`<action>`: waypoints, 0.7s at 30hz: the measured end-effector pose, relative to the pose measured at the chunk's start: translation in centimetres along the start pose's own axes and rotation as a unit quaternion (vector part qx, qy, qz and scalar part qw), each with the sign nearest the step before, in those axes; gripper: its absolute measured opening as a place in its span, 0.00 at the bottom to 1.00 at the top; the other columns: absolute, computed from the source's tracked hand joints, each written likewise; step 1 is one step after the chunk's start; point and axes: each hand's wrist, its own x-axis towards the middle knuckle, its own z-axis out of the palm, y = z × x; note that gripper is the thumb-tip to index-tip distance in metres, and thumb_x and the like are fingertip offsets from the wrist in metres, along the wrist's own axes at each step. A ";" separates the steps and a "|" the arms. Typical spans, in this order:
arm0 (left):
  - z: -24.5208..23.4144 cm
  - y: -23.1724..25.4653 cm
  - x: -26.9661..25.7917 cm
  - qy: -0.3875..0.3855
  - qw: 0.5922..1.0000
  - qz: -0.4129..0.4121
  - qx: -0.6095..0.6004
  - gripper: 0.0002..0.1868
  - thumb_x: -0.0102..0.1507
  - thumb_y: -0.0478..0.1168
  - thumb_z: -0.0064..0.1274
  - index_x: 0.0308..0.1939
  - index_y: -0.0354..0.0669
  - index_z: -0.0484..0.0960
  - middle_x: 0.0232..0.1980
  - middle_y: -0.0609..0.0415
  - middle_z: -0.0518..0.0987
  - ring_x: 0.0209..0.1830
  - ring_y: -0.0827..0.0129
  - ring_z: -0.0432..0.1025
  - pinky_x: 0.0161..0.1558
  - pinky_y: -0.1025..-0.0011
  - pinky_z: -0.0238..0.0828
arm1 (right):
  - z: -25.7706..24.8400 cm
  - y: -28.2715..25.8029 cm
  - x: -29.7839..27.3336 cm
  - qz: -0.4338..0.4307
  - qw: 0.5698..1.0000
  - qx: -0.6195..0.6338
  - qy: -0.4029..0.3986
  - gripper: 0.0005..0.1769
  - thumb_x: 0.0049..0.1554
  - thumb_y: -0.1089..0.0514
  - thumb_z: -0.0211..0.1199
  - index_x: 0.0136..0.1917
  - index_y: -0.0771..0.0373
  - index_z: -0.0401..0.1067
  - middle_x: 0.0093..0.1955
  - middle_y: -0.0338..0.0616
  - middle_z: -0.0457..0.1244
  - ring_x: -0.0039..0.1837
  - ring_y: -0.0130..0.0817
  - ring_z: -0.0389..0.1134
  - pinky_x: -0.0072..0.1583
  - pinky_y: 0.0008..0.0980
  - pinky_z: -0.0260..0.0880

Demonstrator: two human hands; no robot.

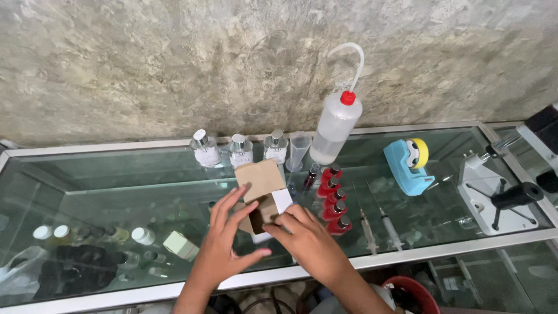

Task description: The person uses a syringe to transfer liquid from a measuring cup into small glass bottles. They then use a squeeze bottle to add more liquid, cap the bottles, and place them into a cardboard box.

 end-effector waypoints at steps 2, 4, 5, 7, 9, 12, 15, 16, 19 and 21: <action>0.1 -0.5 0.1 -0.028 0.998 -0.031 -0.045 0.37 0.61 0.51 0.64 0.72 0.51 0.68 0.80 0.48 0.57 0.80 0.51 0.56 0.73 0.49 0.55 | 0.7 0.1 -0.2 0.008 0.999 -0.003 0.041 0.18 0.58 0.67 0.65 0.61 0.61 0.73 0.53 0.44 0.62 0.59 0.45 0.60 0.55 0.43 0.64; 0.2 -0.5 -0.2 -0.024 0.997 -0.046 -0.052 0.32 0.62 0.49 0.63 0.68 0.50 0.71 0.79 0.48 0.59 0.78 0.53 0.58 0.71 0.52 0.61 | -1.3 -1.1 -0.5 0.011 0.995 0.006 0.094 0.16 0.60 0.63 0.65 0.61 0.62 0.74 0.58 0.45 0.64 0.60 0.44 0.62 0.59 0.43 0.65; 0.2 -0.6 -0.2 -0.019 0.997 -0.057 -0.055 0.27 0.63 0.46 0.62 0.65 0.50 0.75 0.77 0.48 0.61 0.77 0.54 0.61 0.69 0.55 0.66 | -2.3 -1.7 -0.5 0.012 0.988 0.013 0.153 0.15 0.62 0.59 0.66 0.61 0.63 0.75 0.64 0.45 0.66 0.61 0.44 0.64 0.62 0.44 0.67; 0.4 -0.7 -0.4 -0.020 0.997 -0.057 -0.042 0.25 0.62 0.47 0.63 0.62 0.51 0.77 0.76 0.47 0.62 0.76 0.53 0.62 0.66 0.55 0.67 | -1.4 -0.9 -3.5 0.088 0.967 0.004 0.238 0.16 0.57 0.61 0.70 0.59 0.58 0.76 0.61 0.41 0.66 0.60 0.39 0.66 0.62 0.39 0.67; 0.2 -0.4 -0.3 -0.018 0.998 -0.056 -0.027 0.22 0.61 0.48 0.63 0.59 0.53 0.79 0.74 0.46 0.64 0.74 0.52 0.63 0.64 0.55 0.69 | -0.8 0.1 -6.0 0.159 0.934 -0.006 0.321 0.19 0.52 0.63 0.74 0.57 0.53 0.77 0.59 0.36 0.66 0.60 0.34 0.68 0.63 0.35 0.68; -0.1 0.5 0.7 0.031 0.997 -0.025 0.062 0.29 0.57 0.63 0.59 0.55 0.53 0.79 0.75 0.48 0.65 0.80 0.45 0.55 0.71 0.44 0.44 | -0.7 1.8 -8.3 0.365 0.882 0.044 0.295 0.25 0.54 0.51 0.72 0.60 0.57 0.67 0.61 0.43 0.61 0.53 0.36 0.62 0.56 0.36 0.67; -0.3 1.9 2.3 0.053 0.993 -0.012 0.107 0.14 0.61 0.55 0.59 0.41 0.54 0.81 0.63 0.60 0.78 0.73 0.58 0.66 0.70 0.50 0.42 | -0.4 2.8 -9.3 0.442 0.874 0.092 0.179 0.35 0.49 0.49 0.76 0.66 0.57 0.68 0.68 0.41 0.62 0.58 0.36 0.63 0.57 0.36 0.70; -0.2 2.1 2.9 0.015 0.993 -0.001 0.116 0.15 0.63 0.55 0.58 0.40 0.50 0.82 0.52 0.60 0.80 0.63 0.60 0.70 0.70 0.48 0.45 | 0.1 3.1 -9.7 0.441 0.877 0.098 0.164 0.35 0.49 0.49 0.76 0.67 0.58 0.68 0.68 0.44 0.62 0.60 0.37 0.64 0.58 0.37 0.71; 0.9 1.4 4.0 -0.084 0.985 -0.007 0.151 0.15 0.66 0.51 0.54 0.35 0.43 0.82 0.41 0.56 0.81 0.50 0.61 0.72 0.67 0.46 0.48 | 1.0 3.8 -10.4 0.441 0.881 0.093 0.144 0.34 0.51 0.49 0.74 0.67 0.60 0.68 0.66 0.48 0.63 0.61 0.39 0.67 0.59 0.40 0.73; 1.1 1.1 4.5 -0.142 0.974 -0.026 0.176 0.15 0.68 0.47 0.51 0.32 0.41 0.81 0.41 0.53 0.81 0.49 0.58 0.70 0.63 0.45 0.50 | 1.5 4.1 -10.7 0.439 0.884 0.082 0.136 0.33 0.52 0.49 0.73 0.66 0.61 0.69 0.64 0.48 0.64 0.61 0.40 0.67 0.59 0.41 0.73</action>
